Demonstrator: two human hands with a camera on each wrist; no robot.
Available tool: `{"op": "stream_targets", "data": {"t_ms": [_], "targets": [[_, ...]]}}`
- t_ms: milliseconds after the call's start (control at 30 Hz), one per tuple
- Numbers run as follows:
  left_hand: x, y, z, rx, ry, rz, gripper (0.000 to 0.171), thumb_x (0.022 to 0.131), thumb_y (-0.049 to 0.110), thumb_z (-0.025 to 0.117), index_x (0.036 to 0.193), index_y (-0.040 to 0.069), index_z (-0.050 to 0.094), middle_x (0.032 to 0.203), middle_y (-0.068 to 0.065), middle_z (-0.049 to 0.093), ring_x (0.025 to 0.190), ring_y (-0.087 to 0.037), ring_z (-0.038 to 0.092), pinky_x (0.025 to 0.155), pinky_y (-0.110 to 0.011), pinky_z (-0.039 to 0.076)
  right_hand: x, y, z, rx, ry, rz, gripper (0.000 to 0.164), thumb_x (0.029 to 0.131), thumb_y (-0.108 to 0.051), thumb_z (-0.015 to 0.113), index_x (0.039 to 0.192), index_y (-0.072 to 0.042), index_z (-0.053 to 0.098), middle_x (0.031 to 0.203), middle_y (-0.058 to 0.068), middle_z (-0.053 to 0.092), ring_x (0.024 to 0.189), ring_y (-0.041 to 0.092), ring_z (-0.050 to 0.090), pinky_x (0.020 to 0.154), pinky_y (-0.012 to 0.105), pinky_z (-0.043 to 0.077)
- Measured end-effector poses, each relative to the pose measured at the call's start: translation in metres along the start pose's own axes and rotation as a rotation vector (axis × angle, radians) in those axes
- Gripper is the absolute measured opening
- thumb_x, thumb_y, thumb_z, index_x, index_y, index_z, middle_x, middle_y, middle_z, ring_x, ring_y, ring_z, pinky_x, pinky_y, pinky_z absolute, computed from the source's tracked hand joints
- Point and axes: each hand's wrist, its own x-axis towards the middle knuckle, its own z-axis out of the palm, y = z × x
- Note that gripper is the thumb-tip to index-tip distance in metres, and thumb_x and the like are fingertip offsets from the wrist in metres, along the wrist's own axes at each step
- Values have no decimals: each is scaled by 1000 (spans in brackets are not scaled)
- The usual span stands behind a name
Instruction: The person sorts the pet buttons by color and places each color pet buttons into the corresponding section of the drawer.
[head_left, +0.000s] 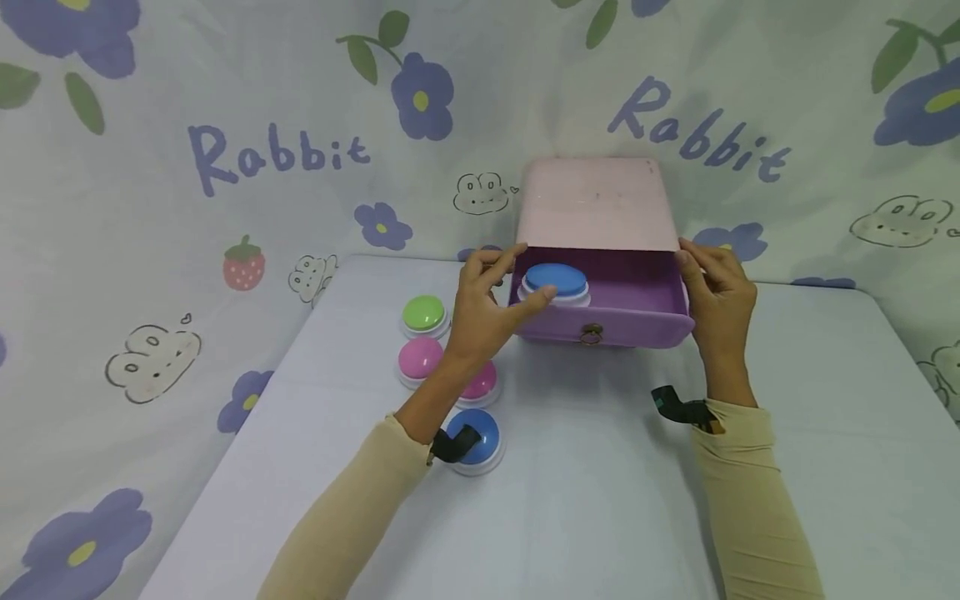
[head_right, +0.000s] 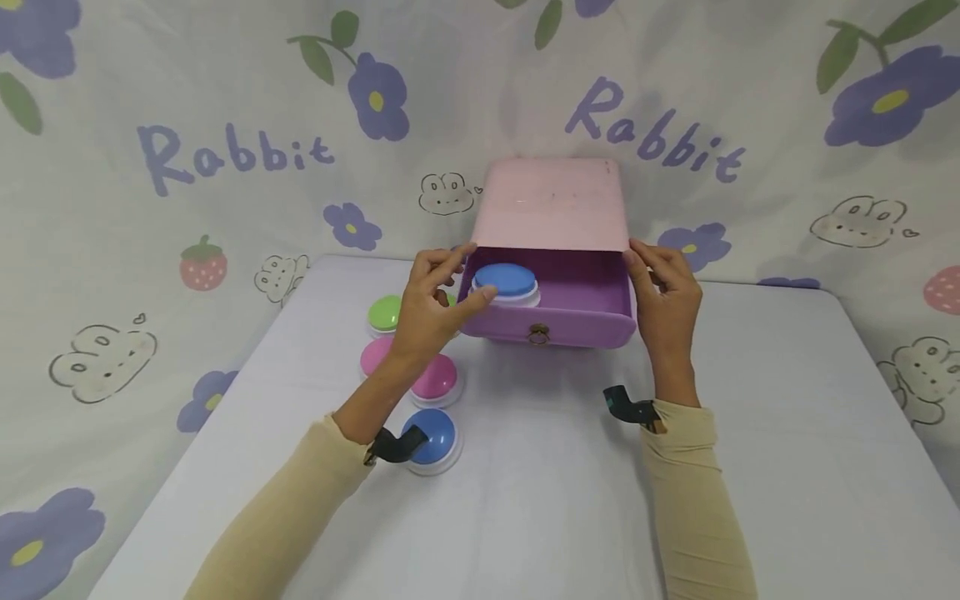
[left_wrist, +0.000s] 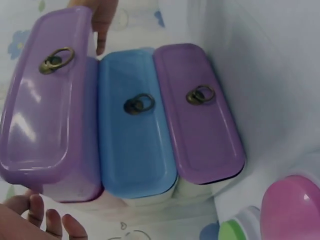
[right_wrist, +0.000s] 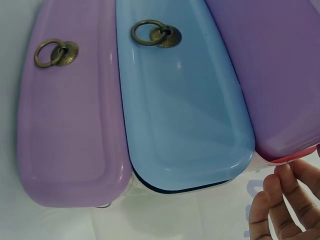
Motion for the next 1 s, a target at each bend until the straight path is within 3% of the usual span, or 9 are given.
{"op": "stream_targets", "data": {"t_ms": [100,200,333,500,700,800,1000], "targets": [[-3,1,-5,-42,33,34,63,83,39,79,139,19,61,117,-2,48,110,-17,45,73,-31,38,0,-1,1,11,-1,6,23,96,-9,68,116,1,73,100,-8,66,95,8,57,80,14,49],[-8,1,-12,-62,57,53,60,83,37,79,137,18,63,114,-1,49,106,-15,46,73,-33,40,2,7,0,15,-1,11,23,96,-10,68,117,-1,73,101,-7,66,97,9,57,81,15,48],[-17,-2,-21,-64,72,44,56,84,35,79,135,18,65,111,1,49,102,-12,47,74,-37,41,1,5,1,10,-9,-11,23,96,-8,67,117,2,72,101,-7,66,97,9,57,80,16,48],[-31,-13,-32,-62,64,23,53,84,30,80,134,17,66,110,-3,50,100,-14,48,73,-33,40,-2,-5,2,19,-3,-6,24,96,-7,67,116,5,71,100,-7,66,94,7,58,78,14,48],[-60,-37,-50,3,33,-44,50,86,31,79,133,23,67,110,-1,52,98,-17,46,74,-40,42,-2,3,3,38,-3,15,23,96,-7,68,116,2,72,100,-8,66,94,8,58,78,14,49],[-76,-49,-57,27,-9,-86,51,85,30,80,134,22,66,110,-1,51,98,-25,46,76,-44,43,2,16,2,34,0,16,22,96,-9,68,116,-1,73,101,-8,66,96,10,58,80,15,50],[-96,-65,-65,74,-68,-154,52,85,30,81,134,19,66,110,-8,52,97,-40,46,75,-40,42,4,33,0,42,8,27,21,95,-11,70,115,-5,75,102,-4,68,98,12,58,81,16,50]]}}
